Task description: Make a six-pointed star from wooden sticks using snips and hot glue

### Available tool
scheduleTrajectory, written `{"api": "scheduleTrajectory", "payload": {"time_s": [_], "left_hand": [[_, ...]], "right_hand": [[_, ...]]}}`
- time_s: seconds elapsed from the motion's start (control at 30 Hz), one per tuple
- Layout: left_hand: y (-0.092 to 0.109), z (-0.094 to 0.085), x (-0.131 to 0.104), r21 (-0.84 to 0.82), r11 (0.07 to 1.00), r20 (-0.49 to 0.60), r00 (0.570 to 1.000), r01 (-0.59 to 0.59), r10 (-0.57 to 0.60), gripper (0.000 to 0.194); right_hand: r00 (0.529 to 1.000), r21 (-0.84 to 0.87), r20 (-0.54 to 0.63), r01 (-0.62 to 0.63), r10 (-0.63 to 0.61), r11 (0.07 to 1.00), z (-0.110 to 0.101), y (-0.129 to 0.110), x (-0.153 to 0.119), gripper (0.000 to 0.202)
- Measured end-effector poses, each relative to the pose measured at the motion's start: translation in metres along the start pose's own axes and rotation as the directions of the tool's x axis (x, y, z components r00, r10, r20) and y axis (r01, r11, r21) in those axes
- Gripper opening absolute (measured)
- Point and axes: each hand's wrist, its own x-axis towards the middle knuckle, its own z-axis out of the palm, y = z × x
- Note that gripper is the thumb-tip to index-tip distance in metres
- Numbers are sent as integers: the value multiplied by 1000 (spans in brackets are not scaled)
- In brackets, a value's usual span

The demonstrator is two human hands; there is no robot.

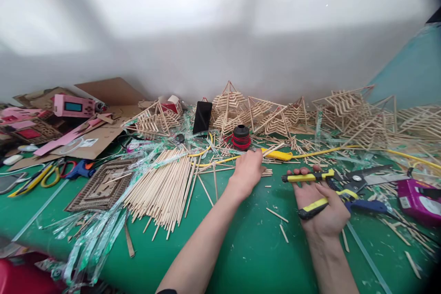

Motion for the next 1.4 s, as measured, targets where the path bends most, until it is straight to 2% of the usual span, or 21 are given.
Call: {"api": "scheduleTrajectory", "payload": {"time_s": [0.1,0.17,0.23,0.4,0.5,0.6,0.7,0.8,0.93,1.03,1.13,1.23,1.33,1.4], "left_hand": [[-3,2,-13,-191,980,66,995,-57,71,24],[-5,3,-23,-324,943,111,986,-79,121,44],[-9,6,-30,-433,897,127,979,-88,157,51],[-21,25,-32,-558,825,81,983,-91,164,24],[-28,35,-32,-528,845,58,989,-85,136,21],[-34,40,-35,-436,896,77,989,-81,127,28],[-33,39,-36,-282,954,102,986,-99,133,34],[-25,39,-28,-52,994,79,992,-92,96,34],[-12,45,-7,219,976,11,1000,-5,3,35],[-9,50,7,307,951,14,1000,-18,15,31],[-12,49,12,311,947,48,997,-77,65,39],[-19,44,9,223,962,73,987,-156,143,20],[-26,38,6,40,971,44,972,-234,232,27],[-30,38,5,-134,952,-12,961,-276,277,23]], "right_hand": [[1000,-12,-8,-22,22,1000,-2,2,2,39],[999,-12,-15,-52,52,999,-3,3,2,37],[997,-10,-24,-80,80,997,-3,4,2,38],[994,-18,-44,-103,102,994,-2,4,2,41],[994,-21,-53,-97,96,995,-3,2,2,41],[995,-25,-53,-82,80,996,-5,1,3,41],[998,-44,-27,-61,59,997,-4,0,2,40],[997,-61,-37,-65,62,996,-3,-2,2,42],[994,-73,-83,-77,71,994,-3,-5,4,45],[992,-57,-106,-80,73,995,-5,-7,6,45],[991,-66,-107,-82,75,994,-5,-8,7,45],[992,-86,-104,-85,76,993,-4,-8,7,45],[991,-77,-111,-85,76,993,-3,-10,5,45],[991,-73,-115,-80,72,994,-3,-11,5,44]]}}
